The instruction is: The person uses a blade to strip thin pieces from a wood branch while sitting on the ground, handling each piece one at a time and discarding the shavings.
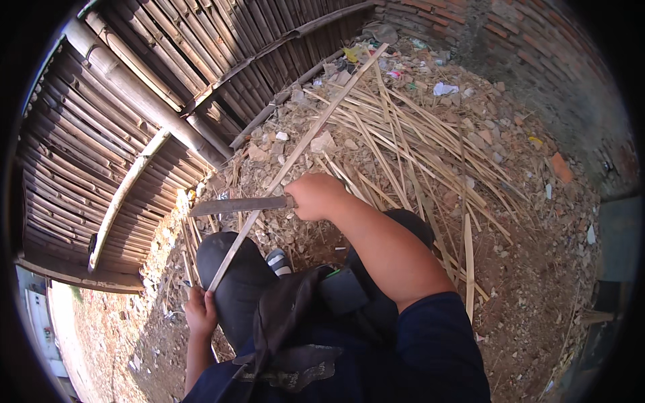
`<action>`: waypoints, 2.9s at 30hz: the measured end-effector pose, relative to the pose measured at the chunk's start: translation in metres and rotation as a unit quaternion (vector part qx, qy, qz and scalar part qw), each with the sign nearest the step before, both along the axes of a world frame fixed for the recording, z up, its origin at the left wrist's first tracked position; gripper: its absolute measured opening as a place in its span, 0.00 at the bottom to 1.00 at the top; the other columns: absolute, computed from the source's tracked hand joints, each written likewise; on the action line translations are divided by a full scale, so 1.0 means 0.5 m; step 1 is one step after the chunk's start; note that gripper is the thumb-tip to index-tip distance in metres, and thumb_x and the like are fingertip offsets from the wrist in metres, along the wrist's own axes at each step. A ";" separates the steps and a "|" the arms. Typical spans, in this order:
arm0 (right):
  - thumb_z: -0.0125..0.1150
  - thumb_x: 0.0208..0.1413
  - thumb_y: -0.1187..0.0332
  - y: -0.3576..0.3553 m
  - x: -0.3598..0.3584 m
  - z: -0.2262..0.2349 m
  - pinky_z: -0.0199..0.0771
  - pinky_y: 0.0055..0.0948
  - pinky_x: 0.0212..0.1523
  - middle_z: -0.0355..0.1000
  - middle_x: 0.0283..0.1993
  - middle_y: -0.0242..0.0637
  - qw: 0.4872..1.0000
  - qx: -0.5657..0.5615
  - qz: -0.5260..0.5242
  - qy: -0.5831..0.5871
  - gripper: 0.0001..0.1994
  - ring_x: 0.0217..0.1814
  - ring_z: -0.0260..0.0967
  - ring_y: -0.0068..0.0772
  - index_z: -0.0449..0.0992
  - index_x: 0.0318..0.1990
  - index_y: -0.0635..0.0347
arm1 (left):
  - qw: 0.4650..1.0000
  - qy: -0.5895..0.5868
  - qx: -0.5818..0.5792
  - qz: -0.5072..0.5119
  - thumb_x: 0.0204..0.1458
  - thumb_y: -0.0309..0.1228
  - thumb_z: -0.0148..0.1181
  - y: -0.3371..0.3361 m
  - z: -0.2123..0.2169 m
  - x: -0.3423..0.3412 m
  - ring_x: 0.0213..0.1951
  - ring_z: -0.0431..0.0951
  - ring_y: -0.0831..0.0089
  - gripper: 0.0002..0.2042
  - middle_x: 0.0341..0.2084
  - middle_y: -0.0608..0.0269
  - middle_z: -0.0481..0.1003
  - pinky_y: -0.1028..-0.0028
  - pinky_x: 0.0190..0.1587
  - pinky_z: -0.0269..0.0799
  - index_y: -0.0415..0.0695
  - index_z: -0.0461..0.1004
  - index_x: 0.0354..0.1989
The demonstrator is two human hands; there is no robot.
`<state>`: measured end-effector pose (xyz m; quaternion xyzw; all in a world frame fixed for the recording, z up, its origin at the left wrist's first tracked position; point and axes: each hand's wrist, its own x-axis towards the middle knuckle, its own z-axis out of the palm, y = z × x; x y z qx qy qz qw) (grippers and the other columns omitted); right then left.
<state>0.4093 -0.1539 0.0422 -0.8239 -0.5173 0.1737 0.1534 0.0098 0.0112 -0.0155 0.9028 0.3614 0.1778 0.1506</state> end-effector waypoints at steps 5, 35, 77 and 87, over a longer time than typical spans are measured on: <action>0.65 0.47 0.65 -0.002 0.033 -0.041 0.78 0.48 0.48 0.79 0.42 0.46 0.999 0.038 0.001 0.000 0.12 0.48 0.78 0.51 0.82 0.41 0.52 | 0.999 -0.024 -0.033 -0.002 0.63 0.39 0.57 -0.006 0.004 0.013 0.21 0.77 0.50 0.13 0.16 0.52 0.73 0.58 0.24 0.68 0.42 0.68 0.35; 0.68 0.51 0.59 -0.053 0.148 -0.043 0.76 0.45 0.54 0.78 0.48 0.49 0.973 0.073 -0.216 0.037 0.21 0.54 0.75 0.52 0.79 0.53 0.54 | 0.999 -0.034 -0.013 -0.004 0.63 0.39 0.57 0.000 -0.003 0.011 0.17 0.73 0.56 0.14 0.14 0.55 0.70 0.61 0.23 0.65 0.41 0.67 0.33; 0.66 0.52 0.61 -0.030 0.088 -0.029 0.77 0.47 0.50 0.79 0.44 0.44 0.992 0.011 -0.123 0.021 0.16 0.49 0.77 0.50 0.80 0.49 0.48 | 0.999 -0.023 -0.029 0.005 0.63 0.37 0.57 0.004 -0.003 0.011 0.18 0.75 0.51 0.12 0.14 0.53 0.71 0.59 0.23 0.67 0.42 0.67 0.33; 0.68 0.51 0.61 -0.011 0.042 -0.028 0.78 0.49 0.48 0.79 0.42 0.46 0.999 0.023 -0.042 0.011 0.14 0.48 0.78 0.51 0.80 0.45 0.51 | 0.999 -0.032 -0.025 -0.006 0.63 0.37 0.57 0.002 -0.002 0.012 0.17 0.74 0.52 0.12 0.13 0.54 0.70 0.59 0.23 0.67 0.42 0.67 0.33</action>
